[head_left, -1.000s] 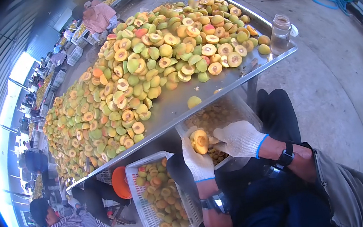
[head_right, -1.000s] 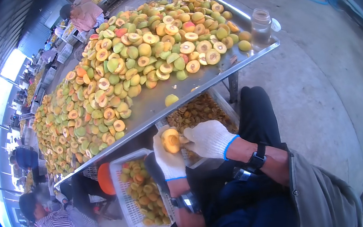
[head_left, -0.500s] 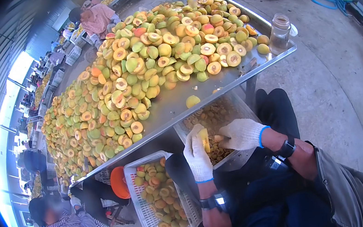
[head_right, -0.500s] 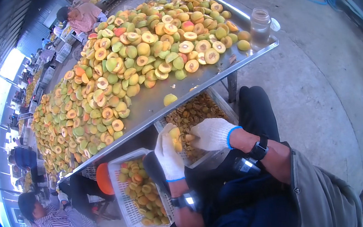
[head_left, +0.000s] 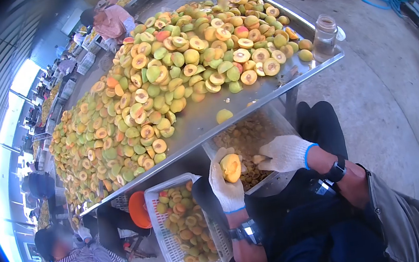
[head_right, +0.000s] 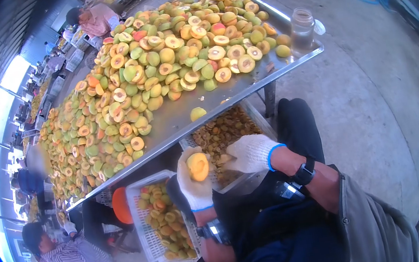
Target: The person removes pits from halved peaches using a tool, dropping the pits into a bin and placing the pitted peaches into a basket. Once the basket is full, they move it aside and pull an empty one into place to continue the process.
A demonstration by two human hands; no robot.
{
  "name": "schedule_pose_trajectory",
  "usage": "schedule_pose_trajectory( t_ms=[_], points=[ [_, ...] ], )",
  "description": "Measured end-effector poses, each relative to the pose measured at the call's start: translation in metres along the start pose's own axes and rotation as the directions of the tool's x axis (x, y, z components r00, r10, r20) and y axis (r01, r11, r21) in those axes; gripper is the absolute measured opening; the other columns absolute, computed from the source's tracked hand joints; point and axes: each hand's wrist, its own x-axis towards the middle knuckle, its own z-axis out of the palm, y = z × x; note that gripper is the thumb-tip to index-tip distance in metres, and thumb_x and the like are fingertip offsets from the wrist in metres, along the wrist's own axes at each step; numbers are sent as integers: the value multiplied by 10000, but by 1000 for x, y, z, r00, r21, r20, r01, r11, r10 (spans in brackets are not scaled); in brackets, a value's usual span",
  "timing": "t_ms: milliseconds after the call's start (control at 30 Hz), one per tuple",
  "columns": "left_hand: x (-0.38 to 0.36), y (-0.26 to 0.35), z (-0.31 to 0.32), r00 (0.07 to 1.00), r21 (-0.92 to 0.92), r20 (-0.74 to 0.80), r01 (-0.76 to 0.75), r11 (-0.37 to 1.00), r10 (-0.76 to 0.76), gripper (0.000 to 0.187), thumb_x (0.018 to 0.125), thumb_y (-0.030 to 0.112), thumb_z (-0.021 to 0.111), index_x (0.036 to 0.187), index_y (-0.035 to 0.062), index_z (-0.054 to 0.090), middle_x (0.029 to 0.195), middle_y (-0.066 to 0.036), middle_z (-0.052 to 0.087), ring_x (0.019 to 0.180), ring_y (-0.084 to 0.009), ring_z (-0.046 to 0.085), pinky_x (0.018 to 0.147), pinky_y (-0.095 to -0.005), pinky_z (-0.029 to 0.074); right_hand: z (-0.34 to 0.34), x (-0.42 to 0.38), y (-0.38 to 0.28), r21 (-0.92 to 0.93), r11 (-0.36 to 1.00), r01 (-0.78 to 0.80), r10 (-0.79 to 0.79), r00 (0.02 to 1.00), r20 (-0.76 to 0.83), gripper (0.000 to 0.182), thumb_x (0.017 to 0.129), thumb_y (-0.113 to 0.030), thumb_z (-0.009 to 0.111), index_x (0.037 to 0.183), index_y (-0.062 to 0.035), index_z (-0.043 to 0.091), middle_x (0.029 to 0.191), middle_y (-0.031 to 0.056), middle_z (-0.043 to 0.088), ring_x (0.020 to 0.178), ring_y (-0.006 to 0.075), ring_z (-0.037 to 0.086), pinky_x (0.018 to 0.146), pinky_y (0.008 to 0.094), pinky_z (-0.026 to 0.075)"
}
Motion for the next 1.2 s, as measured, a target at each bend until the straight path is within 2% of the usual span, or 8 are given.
schedule_pose_trajectory(
  t_ms=[300, 333, 400, 733, 800, 933, 1067, 1200],
  points=[
    [9, 31, -59, 923, -367, -380, -93, 926, -57, 489, 1091, 384, 478, 1361, -15, 559, 1222, -194, 660, 947, -280, 670, 742, -342, 549, 14, -1, 11, 131, 991, 39, -12, 978, -206, 425, 974, -429, 615, 989, -8, 667, 934, 276, 703, 940, 485, 669, 836, 546, 510],
    [3, 24, -84, 908, -463, -410, -125, 878, -87, 373, 1030, 136, 606, 1362, -27, 559, 1250, -165, 653, 1037, -280, 679, 828, -359, 579, 16, -2, 11, 124, 991, 60, -36, 981, -191, 425, 974, -429, 615, 989, -8, 667, 934, 276, 703, 940, 485, 669, 836, 546, 510],
    [-15, 5, -141, 821, 678, -437, 33, 734, 367, 534, 889, 84, 770, 1364, -28, 554, 1254, -188, 662, 1113, -335, 669, 944, -400, 557, 18, -7, 8, 272, 962, 18, 41, 977, -209, 415, 960, -405, 647, 998, 8, 657, 922, 288, 690, 932, 486, 667, 807, 532, 509],
    [-172, -87, -297, 859, 847, -511, 496, 191, 38, 520, 821, 202, 801, 1256, -22, 627, 1075, -208, 713, 954, -380, 705, 817, -443, 567, 46, -3, 12, 321, 945, -54, 105, 984, -143, 387, 958, -358, 668, 987, 27, 647, 852, 287, 671, 866, 479, 675, 748, 513, 506],
    [-148, -100, -293, 352, -282, -844, 348, 894, -404, 395, 927, 269, 725, 1181, -26, 656, 1022, -121, 701, 860, -258, 692, 720, -387, 564, 48, -1, 9, 311, 949, -57, 103, 986, -133, 384, 957, -354, 668, 985, 29, 646, 853, 288, 669, 864, 481, 673, 745, 515, 503],
    [-89, -75, -271, 637, 123, -755, 374, 919, -158, 420, 973, 337, 687, 1145, -47, 693, 949, -76, 683, 822, -182, 647, 666, -343, 540, 52, 2, 2, 329, 942, -65, 126, 978, -168, 361, 953, -331, 670, 982, 28, 643, 836, 290, 660, 855, 482, 669, 725, 512, 496],
    [-27, -101, -282, 565, -45, -754, 467, 883, -336, 463, 953, 361, 696, 1160, -53, 701, 935, -117, 711, 847, -208, 663, 733, -367, 550, 58, -4, 1, 363, 925, -110, 182, 968, -171, 339, 953, -310, 667, 976, 27, 643, 817, 287, 657, 843, 477, 671, 707, 505, 495],
    [-8, -145, -297, 756, 582, -648, 570, 580, -93, 595, 878, 432, 712, 1261, -22, 687, 1108, -269, 728, 1055, -396, 700, 948, -460, 522, 63, -12, 6, 355, 920, -168, 227, 965, -133, 332, 950, -301, 671, 972, 29, 643, 814, 287, 658, 839, 475, 672, 704, 503, 499]
  ],
)
